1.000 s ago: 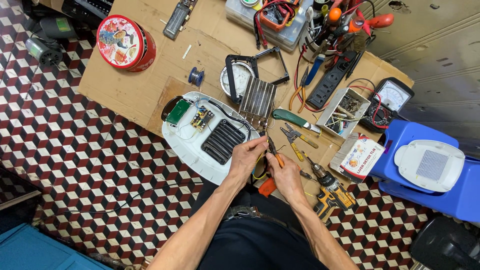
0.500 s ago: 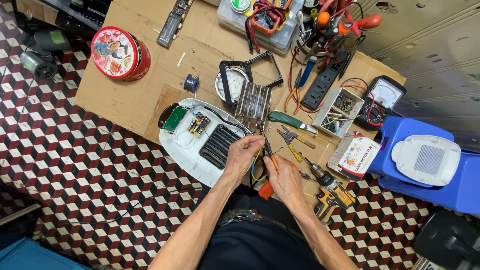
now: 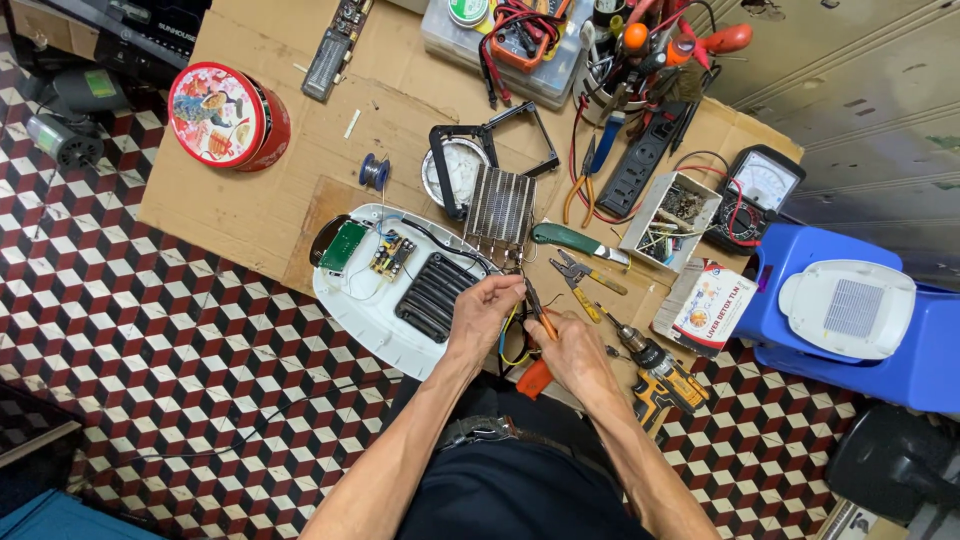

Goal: Repairing an electric heater by inspecting internal components and re-wiring the assembly.

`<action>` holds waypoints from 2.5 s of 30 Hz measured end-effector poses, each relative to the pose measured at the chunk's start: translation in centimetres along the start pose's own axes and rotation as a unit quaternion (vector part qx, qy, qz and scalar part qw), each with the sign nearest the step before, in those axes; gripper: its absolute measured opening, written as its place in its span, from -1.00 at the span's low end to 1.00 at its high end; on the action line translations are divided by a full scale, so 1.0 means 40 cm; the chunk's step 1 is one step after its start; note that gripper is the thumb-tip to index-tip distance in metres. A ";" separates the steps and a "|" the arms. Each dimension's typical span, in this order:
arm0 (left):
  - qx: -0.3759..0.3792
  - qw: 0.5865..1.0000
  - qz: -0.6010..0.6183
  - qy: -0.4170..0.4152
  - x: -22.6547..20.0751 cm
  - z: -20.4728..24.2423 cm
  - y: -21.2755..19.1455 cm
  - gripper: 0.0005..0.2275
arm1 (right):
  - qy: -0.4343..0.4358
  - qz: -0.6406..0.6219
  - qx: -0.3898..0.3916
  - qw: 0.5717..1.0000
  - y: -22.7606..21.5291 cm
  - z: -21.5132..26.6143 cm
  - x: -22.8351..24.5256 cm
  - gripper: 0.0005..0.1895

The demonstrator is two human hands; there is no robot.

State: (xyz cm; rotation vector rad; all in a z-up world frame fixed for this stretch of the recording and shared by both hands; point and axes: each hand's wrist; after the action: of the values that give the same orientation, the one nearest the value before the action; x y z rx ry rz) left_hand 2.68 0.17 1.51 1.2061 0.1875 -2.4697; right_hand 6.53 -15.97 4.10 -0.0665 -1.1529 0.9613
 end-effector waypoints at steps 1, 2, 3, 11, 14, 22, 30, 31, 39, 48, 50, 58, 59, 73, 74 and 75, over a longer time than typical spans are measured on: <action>0.002 1.000 0.000 0.001 -0.002 0.002 0.001 -0.78 | 0.001 0.000 -0.003 1.000 -0.007 -0.002 0.014 -0.68; 0.003 1.000 -0.004 -0.001 -0.003 0.004 0.002 -0.77 | 0.026 -0.003 0.026 0.999 -0.013 -0.004 0.029 -0.69; 0.003 1.000 -0.008 -0.003 -0.006 0.006 0.003 -0.76 | 0.050 -0.005 0.055 0.997 -0.021 -0.007 0.045 -0.69; 0.000 1.000 0.006 -0.012 0.009 -0.004 -0.003 -0.75 | 0.181 0.011 0.103 0.978 -0.047 -0.008 0.133 -0.76; 0.012 0.999 0.027 -0.019 0.012 -0.006 -0.008 -0.74 | 0.151 0.022 0.090 0.984 -0.022 -0.014 0.067 -0.74; 0.069 0.995 0.068 -0.030 0.007 -0.013 -0.021 -0.71 | 0.244 -0.016 0.142 0.959 -0.077 -0.002 0.115 -0.64; 0.120 0.987 0.101 -0.031 0.020 -0.017 -0.047 -0.69 | 0.276 0.159 0.083 0.944 -0.144 -0.101 -0.143 -0.43; 0.119 0.987 0.100 -0.031 0.023 -0.018 -0.048 -0.69 | 0.277 0.159 0.083 0.944 -0.152 -0.114 -0.167 -0.43; 0.133 0.983 0.125 -0.025 0.036 -0.028 -0.050 -0.72 | 0.245 0.209 -0.008 0.947 -0.183 -0.179 -0.256 -0.42; 0.139 0.980 0.134 -0.043 0.011 -0.022 -0.047 -0.67 | 0.229 0.171 -0.045 0.957 -0.154 -0.215 -0.313 -0.48; 0.138 0.980 0.136 -0.050 -0.002 -0.026 -0.046 -0.67 | 0.229 0.178 -0.048 0.956 -0.152 -0.228 -0.315 -0.46; 0.107 0.981 0.132 -0.091 -0.022 -0.020 -0.029 -0.66 | 0.266 0.180 0.002 0.947 -0.183 -0.226 -0.227 -0.52; 0.100 0.980 0.146 -0.092 -0.014 -0.023 -0.030 -0.66 | 0.253 0.192 -0.003 0.948 -0.197 -0.224 -0.186 -0.49; 0.109 0.964 0.223 -0.093 0.106 -0.068 -0.034 -0.69 | -0.343 0.178 -0.353 0.852 -0.535 -0.593 0.358 -0.75; 0.101 0.967 0.215 -0.096 0.110 -0.068 -0.032 -0.69 | -0.288 0.261 -0.291 0.874 -0.539 -0.629 0.369 -0.73; 0.093 0.969 0.208 -0.099 0.112 -0.071 -0.028 -0.69 | -0.230 0.342 -0.226 0.883 -0.545 -0.666 0.382 -0.72</action>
State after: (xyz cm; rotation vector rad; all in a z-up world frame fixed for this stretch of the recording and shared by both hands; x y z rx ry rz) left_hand 1.82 0.76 -3.82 0.9409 -0.3282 -2.2462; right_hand 41.94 -8.17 14.34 -0.6943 -1.8451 1.3444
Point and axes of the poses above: each hand's wrist, its own z-axis away from the middle knuckle, its own y-axis out of the palm, x = y × z, and after that the axes turned 8 degrees about -z, right-handed
